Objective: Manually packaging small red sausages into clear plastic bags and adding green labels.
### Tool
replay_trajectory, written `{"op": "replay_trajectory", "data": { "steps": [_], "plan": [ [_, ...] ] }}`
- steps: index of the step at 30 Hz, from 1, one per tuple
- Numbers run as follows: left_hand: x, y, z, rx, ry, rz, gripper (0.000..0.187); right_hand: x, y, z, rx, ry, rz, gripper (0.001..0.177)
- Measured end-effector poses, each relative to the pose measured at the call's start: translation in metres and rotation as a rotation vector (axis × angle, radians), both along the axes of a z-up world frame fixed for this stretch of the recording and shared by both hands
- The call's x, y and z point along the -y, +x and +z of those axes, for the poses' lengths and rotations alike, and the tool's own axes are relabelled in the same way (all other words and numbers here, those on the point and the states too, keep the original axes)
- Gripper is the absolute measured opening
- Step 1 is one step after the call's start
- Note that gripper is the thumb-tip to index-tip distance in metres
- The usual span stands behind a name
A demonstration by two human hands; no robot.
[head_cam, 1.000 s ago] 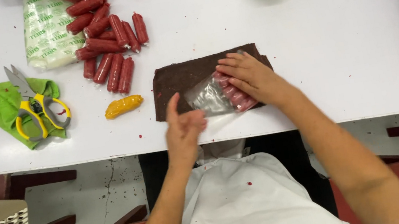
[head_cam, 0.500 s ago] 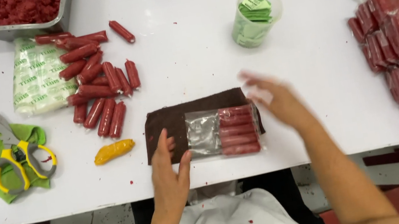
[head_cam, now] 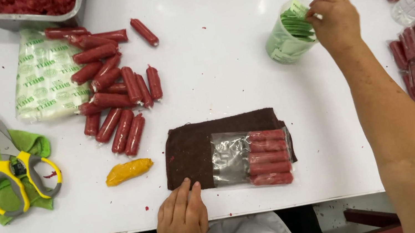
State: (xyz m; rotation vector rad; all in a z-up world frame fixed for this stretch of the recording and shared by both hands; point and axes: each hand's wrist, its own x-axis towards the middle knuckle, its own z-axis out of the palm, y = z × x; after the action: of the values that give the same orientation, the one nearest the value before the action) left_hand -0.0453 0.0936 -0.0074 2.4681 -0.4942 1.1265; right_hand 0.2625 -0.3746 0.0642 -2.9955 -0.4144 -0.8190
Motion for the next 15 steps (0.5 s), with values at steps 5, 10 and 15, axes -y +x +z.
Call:
{"op": "replay_trajectory", "data": {
  "steps": [5,10,15],
  "plan": [
    [0.006,-0.005,0.014,-0.14,-0.298,-0.169,0.019,-0.093,-0.126,0.03,0.335,-0.216,0.121,0.006],
    [0.063,-0.002,0.056,-0.755,-0.989,-0.522,0.041,-0.203,-0.268,0.001,0.436,0.097,0.436,0.019],
    [0.1,-0.004,0.062,-1.065,-1.552,-0.417,0.018,-0.241,-0.321,0.011,0.251,0.38,0.431,0.003]
  ]
}}
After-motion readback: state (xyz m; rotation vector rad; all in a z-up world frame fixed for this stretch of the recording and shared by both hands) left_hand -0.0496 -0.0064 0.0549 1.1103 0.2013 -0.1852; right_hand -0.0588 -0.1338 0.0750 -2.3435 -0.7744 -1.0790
